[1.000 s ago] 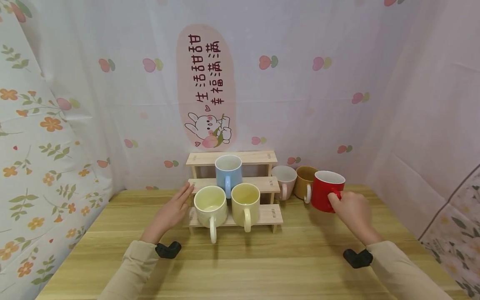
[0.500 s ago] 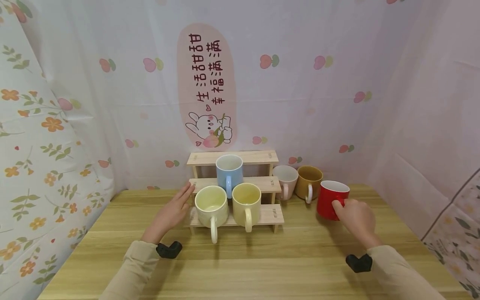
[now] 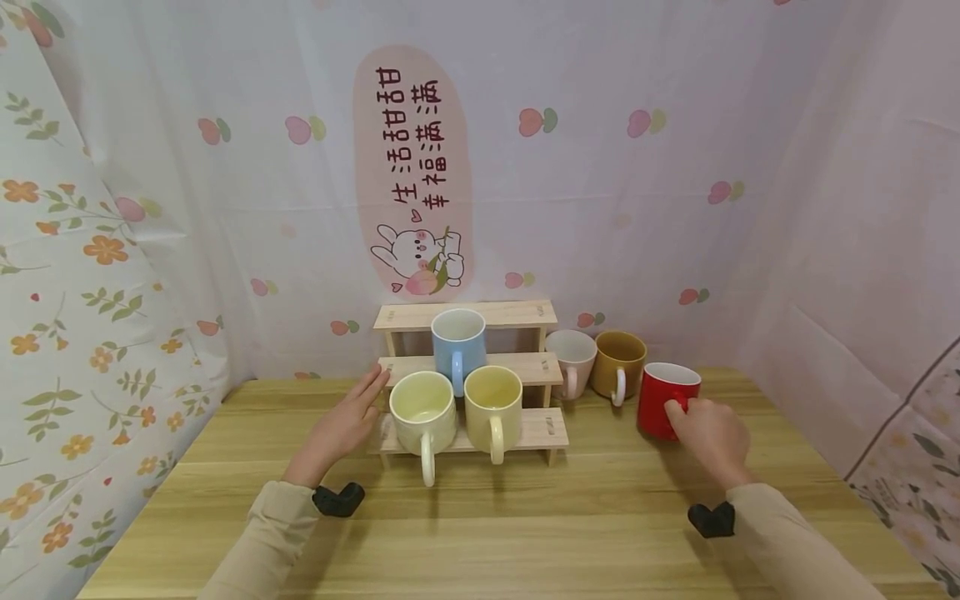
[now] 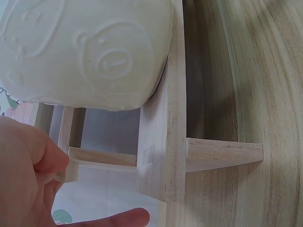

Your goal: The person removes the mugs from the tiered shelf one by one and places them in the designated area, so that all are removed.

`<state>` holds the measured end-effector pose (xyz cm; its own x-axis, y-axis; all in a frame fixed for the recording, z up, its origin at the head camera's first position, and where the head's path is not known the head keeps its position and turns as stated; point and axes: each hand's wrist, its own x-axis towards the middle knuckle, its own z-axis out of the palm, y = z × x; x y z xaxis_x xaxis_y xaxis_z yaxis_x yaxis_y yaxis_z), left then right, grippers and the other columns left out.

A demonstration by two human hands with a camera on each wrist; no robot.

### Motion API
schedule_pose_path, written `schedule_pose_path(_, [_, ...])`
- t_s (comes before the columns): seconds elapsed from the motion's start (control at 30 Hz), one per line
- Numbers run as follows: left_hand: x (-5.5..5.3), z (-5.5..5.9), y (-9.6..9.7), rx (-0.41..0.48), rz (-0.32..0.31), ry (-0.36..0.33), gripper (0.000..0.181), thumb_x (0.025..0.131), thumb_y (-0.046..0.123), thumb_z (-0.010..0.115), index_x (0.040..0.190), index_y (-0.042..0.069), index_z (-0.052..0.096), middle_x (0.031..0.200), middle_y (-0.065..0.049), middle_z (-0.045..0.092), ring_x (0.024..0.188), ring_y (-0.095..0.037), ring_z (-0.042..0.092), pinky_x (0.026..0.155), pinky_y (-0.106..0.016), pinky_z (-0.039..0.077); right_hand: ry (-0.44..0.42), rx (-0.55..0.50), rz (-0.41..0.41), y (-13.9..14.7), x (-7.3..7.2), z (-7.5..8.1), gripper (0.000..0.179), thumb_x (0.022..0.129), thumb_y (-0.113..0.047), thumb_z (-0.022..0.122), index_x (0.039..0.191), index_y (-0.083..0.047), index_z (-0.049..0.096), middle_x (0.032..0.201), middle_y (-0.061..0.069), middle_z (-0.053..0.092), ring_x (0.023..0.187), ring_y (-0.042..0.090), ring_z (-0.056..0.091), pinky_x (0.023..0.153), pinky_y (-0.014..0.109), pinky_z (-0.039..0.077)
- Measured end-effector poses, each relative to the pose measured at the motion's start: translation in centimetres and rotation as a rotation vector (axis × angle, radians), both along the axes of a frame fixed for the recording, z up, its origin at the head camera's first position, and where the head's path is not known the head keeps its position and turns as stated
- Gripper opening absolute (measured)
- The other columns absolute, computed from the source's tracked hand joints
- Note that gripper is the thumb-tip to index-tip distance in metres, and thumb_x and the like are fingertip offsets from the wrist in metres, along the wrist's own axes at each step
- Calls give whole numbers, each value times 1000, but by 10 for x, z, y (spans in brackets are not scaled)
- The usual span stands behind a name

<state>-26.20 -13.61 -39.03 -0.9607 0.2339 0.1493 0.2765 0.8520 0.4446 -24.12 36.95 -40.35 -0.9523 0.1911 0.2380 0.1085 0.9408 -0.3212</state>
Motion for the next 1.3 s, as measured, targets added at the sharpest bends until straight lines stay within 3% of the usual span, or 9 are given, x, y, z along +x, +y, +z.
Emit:
schedule_pose_path(0.3, [-1,-1,1,9,9,-8,56,99,17,38,153,15,25,160,-6,17,131,-37,45,87,-53,48,11,-34,-34,3,-9,-5,46,94,-33,37,54,-12,43,55,4,44,56,24,46,45,33,30])
schedule_pose_path(0.53, [-2,-1,0,-9,6,5,56,98,18,39,152,16,27,160,-5,19,126,-37,50,79,-51,50,-35,-18,-55,6,-21,-4,46,94,-34,36,53,-13,41,55,4,42,58,25,48,46,34,32])
schedule_pose_path(0.67, [-3,-3,0,-5,0,9,55,98,18,39,152,16,28,160,-5,20,127,-36,49,83,-51,49,-28,-20,-60,8,-26,-6,46,94,-34,35,53,-13,41,56,5,42,57,27,49,45,35,33])
schedule_pose_path(0.87, [-2,-3,-1,7,-12,17,55,99,17,38,152,15,27,160,-6,19,122,-36,54,65,-43,49,9,-21,-51,9,-34,-8,49,94,-33,36,51,-11,43,56,8,47,55,31,51,43,36,34])
schedule_pose_path(0.93, [-2,-3,-1,9,-14,20,55,99,17,38,153,15,27,160,-6,19,123,-36,53,68,-44,50,22,-23,-51,10,-36,-7,50,94,-33,35,51,-11,45,55,8,47,55,30,50,43,35,34])
schedule_pose_path(1.07, [-1,-4,0,4,4,29,55,99,16,38,152,14,28,159,-7,21,128,-36,49,85,-52,48,3,-27,-50,9,-39,-6,50,95,-34,33,52,-11,45,56,9,48,56,31,50,43,36,35])
schedule_pose_path(1.3, [-1,-2,0,5,-2,15,55,98,16,39,152,15,28,160,-6,20,128,-36,48,82,-52,49,24,-16,-47,8,-38,-7,51,95,-32,35,51,-8,48,56,14,52,56,36,54,44,41,38])
